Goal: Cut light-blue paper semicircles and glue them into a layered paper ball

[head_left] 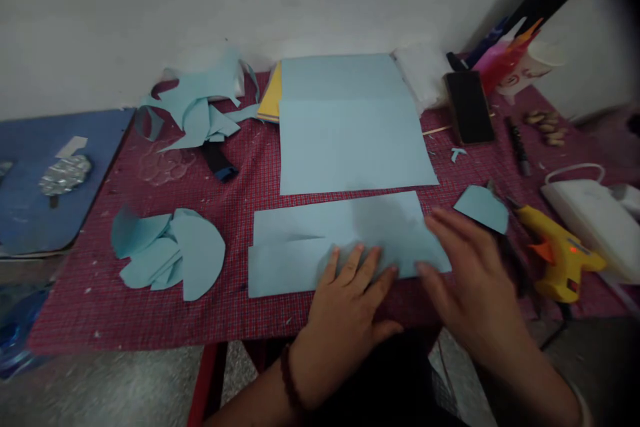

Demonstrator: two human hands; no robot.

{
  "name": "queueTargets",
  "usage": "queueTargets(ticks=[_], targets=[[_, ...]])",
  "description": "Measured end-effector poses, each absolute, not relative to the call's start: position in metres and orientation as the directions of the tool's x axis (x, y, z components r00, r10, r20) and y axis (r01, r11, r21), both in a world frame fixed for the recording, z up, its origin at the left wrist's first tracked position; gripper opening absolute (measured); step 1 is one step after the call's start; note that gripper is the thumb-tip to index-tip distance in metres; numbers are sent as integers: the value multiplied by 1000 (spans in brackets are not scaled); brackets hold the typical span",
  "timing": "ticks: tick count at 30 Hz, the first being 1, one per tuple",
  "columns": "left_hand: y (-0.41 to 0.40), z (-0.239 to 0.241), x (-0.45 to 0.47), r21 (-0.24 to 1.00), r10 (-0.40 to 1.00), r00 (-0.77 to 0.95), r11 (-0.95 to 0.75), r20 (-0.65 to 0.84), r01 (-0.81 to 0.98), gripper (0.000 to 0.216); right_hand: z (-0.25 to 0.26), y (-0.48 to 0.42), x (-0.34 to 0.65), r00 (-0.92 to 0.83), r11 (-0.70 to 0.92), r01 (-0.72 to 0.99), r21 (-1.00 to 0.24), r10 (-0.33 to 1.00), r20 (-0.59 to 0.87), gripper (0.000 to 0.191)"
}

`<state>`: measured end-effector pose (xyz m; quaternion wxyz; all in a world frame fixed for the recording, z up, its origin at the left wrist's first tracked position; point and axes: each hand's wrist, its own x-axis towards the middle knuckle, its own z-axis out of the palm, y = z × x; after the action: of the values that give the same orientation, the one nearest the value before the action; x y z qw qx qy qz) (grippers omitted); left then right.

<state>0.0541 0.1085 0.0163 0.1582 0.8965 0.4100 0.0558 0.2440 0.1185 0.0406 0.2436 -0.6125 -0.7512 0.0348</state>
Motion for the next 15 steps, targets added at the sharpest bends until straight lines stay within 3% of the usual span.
queueTargets(ticks=[2, 4, 9, 15], targets=[[108, 15, 55, 320, 743, 669, -628, -25, 709, 66, 38, 106, 232, -371, 412, 855, -314, 910, 184, 57], [107, 12, 49, 274, 738, 674, -645, -15, 713, 63, 26, 97, 225, -477, 480, 827, -294, 875, 88, 68], [89, 2, -13, 62, 832, 551, -555, 67, 829, 72, 2, 89, 232, -438, 426, 873, -237, 899, 1, 80], [63, -32, -88, 73, 921, 310, -335, 238, 939, 76, 27, 93, 247, -485, 434, 830, -350, 872, -68, 77]])
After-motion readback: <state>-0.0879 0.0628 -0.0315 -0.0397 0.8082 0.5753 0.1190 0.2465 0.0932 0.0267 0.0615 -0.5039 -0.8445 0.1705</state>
